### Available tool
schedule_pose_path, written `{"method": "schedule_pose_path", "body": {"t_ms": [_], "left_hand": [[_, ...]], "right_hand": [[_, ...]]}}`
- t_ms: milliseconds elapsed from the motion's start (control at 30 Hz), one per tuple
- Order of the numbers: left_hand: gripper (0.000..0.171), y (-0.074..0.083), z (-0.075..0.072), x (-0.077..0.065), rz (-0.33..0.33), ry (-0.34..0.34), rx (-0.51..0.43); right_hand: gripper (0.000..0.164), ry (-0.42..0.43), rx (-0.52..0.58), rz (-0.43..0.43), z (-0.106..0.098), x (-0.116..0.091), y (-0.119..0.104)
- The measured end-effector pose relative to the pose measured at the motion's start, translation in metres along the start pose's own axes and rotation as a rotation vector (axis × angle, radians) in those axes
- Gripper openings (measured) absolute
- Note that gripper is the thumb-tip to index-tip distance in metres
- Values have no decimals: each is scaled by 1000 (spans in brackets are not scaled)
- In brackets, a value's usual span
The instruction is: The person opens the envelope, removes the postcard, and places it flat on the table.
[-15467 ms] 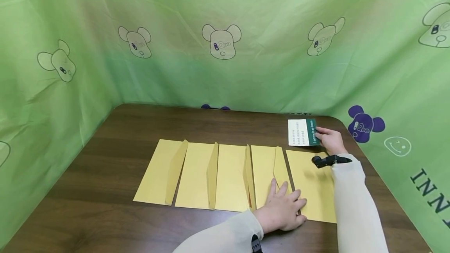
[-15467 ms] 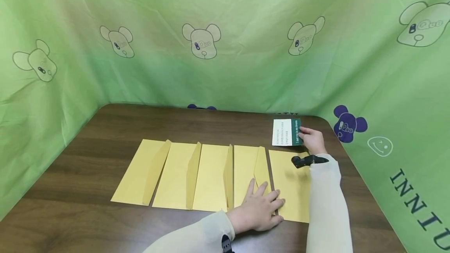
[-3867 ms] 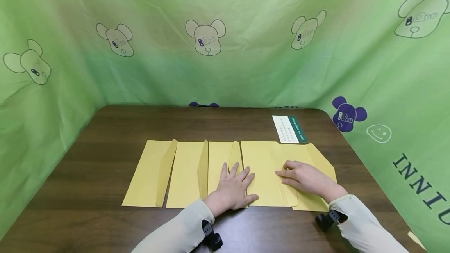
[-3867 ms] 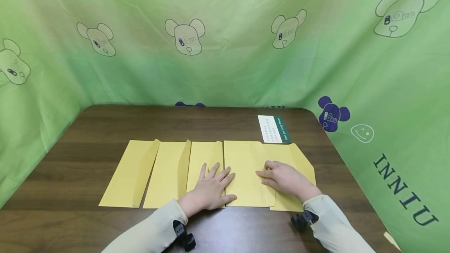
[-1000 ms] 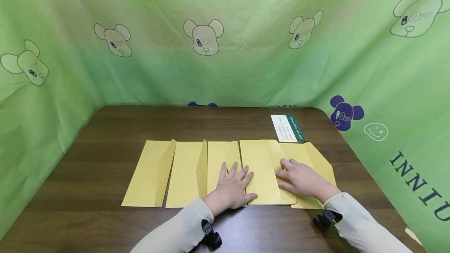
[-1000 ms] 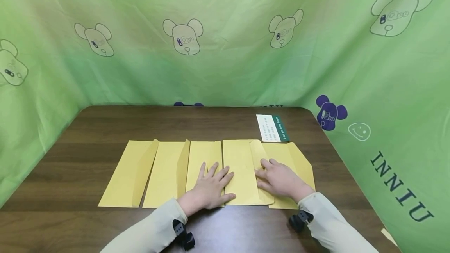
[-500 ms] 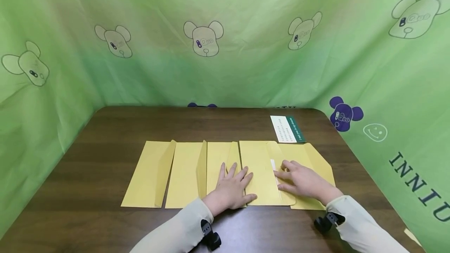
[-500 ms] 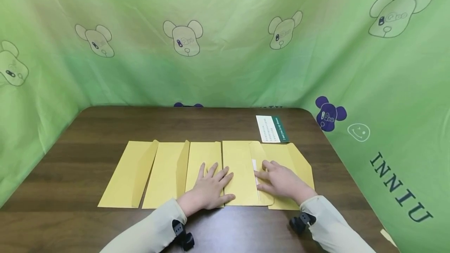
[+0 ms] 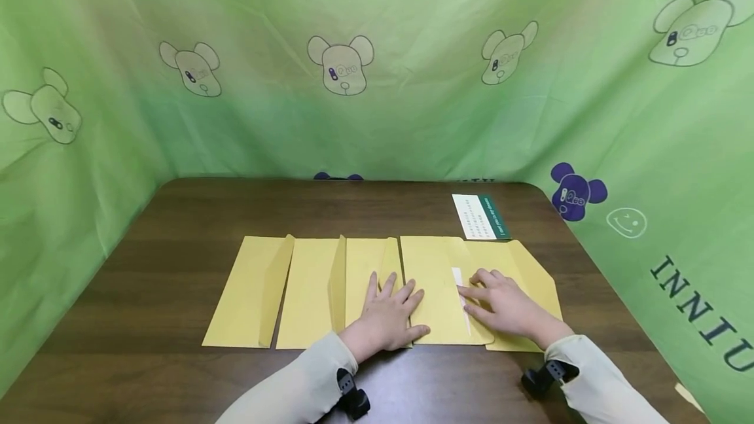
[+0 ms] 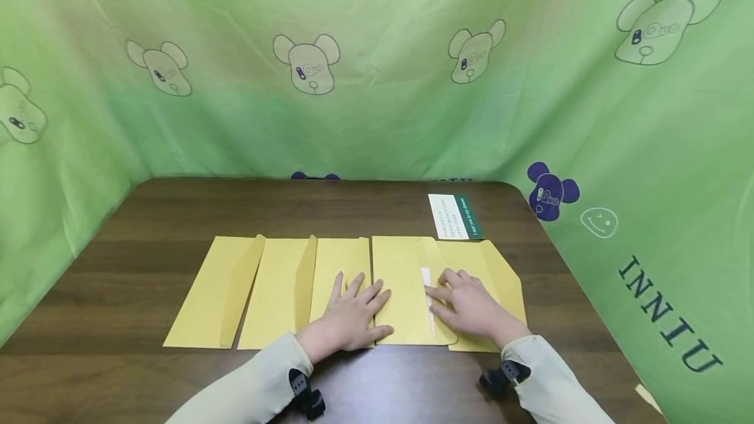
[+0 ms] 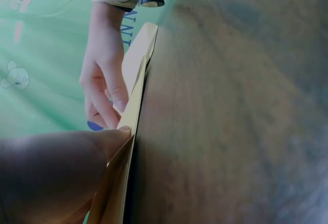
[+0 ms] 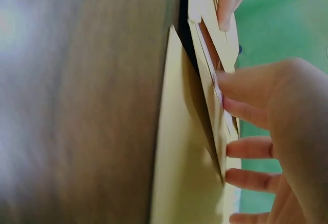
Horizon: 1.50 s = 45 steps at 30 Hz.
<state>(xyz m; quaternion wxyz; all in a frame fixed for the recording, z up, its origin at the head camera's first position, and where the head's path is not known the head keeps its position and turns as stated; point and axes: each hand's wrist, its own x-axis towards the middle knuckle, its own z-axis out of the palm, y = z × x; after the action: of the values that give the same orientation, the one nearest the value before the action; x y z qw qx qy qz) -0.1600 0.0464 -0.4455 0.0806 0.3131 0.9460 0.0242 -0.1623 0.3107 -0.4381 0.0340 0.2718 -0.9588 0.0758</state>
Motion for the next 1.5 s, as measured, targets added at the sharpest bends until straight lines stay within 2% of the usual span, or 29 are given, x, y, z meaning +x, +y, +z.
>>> {"method": "schedule_pose_path", "body": {"t_ms": [200,467,633,867,1133,1500], "left_hand": [[70,2,1,0,0,0,8],[70,1,-2,1,-6,3,28],[70,0,0,3,-1,2,22],[70,0,-1,3,0,7,14],[70,-1,-2,3,-3,5,11],[70,0,-2,2,2,2,7]], "right_hand": [[25,44,64,98,0,2,-5],[17,36,187,72,-7,15,-4],[13,38,265,102,-6,25,1],[27,38,378,219,-1,38,11],[35,-13,412,320,-2,46,21],[29,-87,640,441,-2,47,26]]}}
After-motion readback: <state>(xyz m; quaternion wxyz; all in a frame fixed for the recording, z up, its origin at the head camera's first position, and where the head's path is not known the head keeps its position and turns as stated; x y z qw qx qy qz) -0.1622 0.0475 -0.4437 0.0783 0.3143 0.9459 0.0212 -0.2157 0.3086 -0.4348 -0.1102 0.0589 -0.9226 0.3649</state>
